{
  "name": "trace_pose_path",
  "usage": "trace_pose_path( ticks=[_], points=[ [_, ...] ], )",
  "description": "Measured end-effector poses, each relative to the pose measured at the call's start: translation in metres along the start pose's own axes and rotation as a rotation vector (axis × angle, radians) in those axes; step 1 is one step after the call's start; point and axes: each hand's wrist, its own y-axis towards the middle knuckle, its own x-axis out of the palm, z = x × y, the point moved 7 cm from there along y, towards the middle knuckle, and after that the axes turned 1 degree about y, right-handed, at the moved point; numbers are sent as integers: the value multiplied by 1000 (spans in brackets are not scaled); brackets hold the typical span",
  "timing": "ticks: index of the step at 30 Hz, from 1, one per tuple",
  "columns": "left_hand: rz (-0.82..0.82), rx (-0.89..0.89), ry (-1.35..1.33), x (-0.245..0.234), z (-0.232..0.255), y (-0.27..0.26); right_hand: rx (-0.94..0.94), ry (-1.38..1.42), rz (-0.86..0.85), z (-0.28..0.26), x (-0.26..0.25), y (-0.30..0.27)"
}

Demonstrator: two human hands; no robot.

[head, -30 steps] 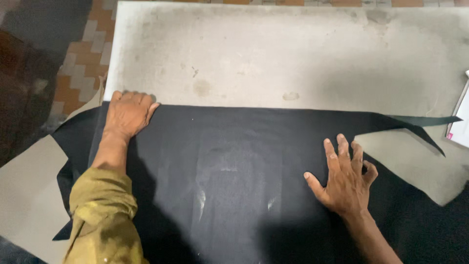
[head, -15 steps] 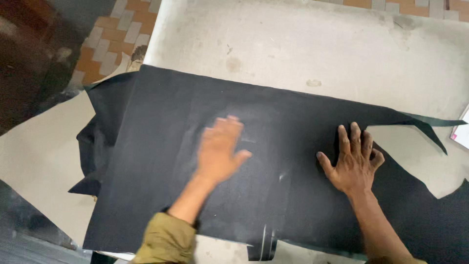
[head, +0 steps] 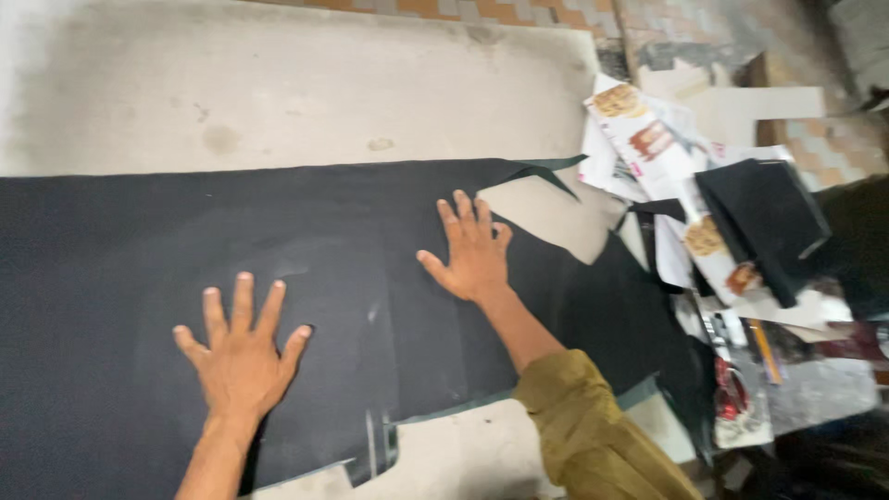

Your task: The person lays out a large piece of black fabric on a work table, places a printed paper pattern on top, and traces its outline with chalk. They then use scissors to cut the fabric along the traced lines, producing a shaped fabric piece.

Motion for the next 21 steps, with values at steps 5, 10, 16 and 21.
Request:
trace_pose_path(
  ticks=[5,10,16,21],
  points=[
    [-8,-70,176,-11,22,7,-59,-18,58,9,-20,-21],
    [131,-66,28,26,-8,-1,-105,19,44,57,-5,-126],
    [189,-45,64,35,-13,2,91,40,176,219,-31,-229],
    [50,-241,36,28,30,27,476,90,292,322,-53,-277]
  ],
)
